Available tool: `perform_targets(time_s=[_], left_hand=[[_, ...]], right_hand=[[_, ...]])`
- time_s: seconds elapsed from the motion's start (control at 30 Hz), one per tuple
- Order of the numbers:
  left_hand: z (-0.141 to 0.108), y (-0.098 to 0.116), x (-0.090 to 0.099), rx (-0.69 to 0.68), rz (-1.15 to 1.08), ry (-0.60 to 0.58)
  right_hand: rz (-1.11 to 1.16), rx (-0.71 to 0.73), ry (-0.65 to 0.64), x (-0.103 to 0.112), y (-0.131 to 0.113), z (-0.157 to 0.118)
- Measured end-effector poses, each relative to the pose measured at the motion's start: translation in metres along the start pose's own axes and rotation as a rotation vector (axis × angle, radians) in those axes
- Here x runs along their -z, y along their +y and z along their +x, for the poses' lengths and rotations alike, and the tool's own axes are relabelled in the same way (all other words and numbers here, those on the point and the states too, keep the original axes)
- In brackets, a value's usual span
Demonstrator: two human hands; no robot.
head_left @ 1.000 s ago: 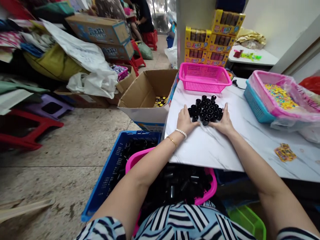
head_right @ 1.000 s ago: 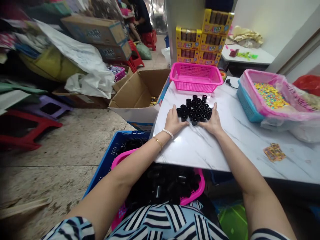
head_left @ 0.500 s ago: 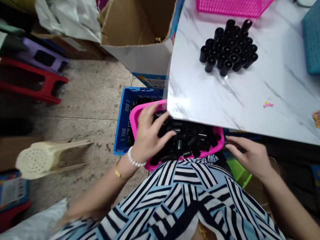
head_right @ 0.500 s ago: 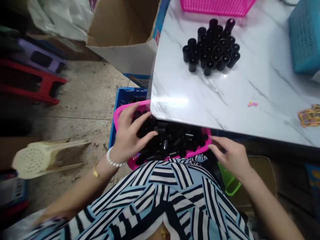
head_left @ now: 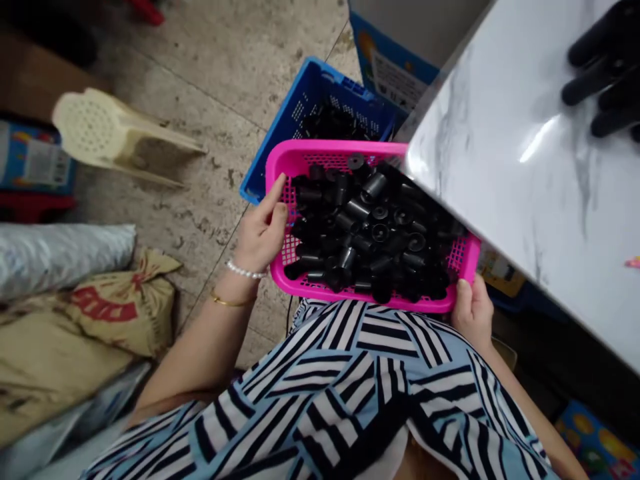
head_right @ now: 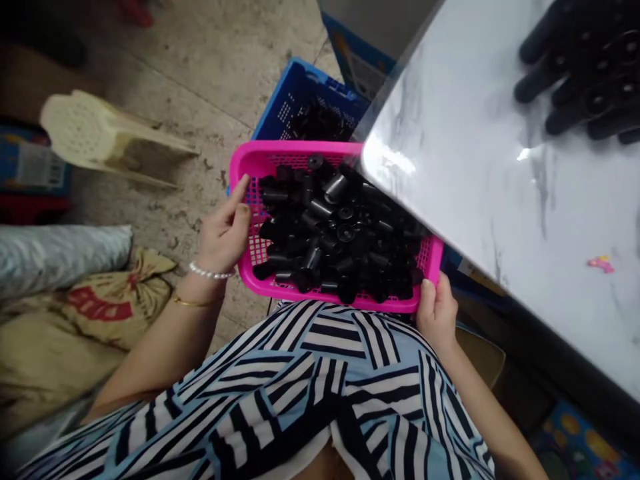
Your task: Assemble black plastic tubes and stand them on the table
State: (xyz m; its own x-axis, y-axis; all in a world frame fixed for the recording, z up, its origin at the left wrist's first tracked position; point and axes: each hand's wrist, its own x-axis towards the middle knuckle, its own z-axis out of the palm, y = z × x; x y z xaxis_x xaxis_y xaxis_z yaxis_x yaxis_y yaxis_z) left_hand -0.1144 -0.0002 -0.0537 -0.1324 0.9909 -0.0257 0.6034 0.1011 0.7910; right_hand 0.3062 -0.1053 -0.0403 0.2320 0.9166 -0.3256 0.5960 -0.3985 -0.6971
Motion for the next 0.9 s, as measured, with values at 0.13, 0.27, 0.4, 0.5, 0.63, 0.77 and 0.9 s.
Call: perform_targets(time_s=[0.13,0.27,0.4,0.5,0.63,0.77,0.9], left_hand=[[-0.021,0.003,0.003,-0.025,0.072,-0.039],[-0.036,0.007,0.009,-0.122,0.188,-0.073],[-0.047,0.027,0.013,-0.420,0.373,0.147],[-0.055,0.051,-0.004,-0.672,0.299,-0.018],[-0.051,0.077,-0.053,-0.781,0.330,-0.439],[-0.040,0.085,-0.082,-0.822,0.472,-0.492],[-0.042,0.077,-0.077,-0.792,0.423,-0.482]], right_hand=[[-0.048,-0.044,-0.045,0.005,0.012,-0.021],[-0.060,-0.053,-0.046,-0.008,0.024,-0.045],[-0.103,0.088,0.128,-0.021,0.022,-0.059],[-0.200,0.358,0.354,-0.019,0.011,-0.058],[-0.432,0.672,0.306,-0.009,-0.006,-0.040],[-0.574,0.809,0.085,-0.013,-0.014,-0.017],[-0.338,0.963,-0.080,-0.028,-0.024,-0.009]])
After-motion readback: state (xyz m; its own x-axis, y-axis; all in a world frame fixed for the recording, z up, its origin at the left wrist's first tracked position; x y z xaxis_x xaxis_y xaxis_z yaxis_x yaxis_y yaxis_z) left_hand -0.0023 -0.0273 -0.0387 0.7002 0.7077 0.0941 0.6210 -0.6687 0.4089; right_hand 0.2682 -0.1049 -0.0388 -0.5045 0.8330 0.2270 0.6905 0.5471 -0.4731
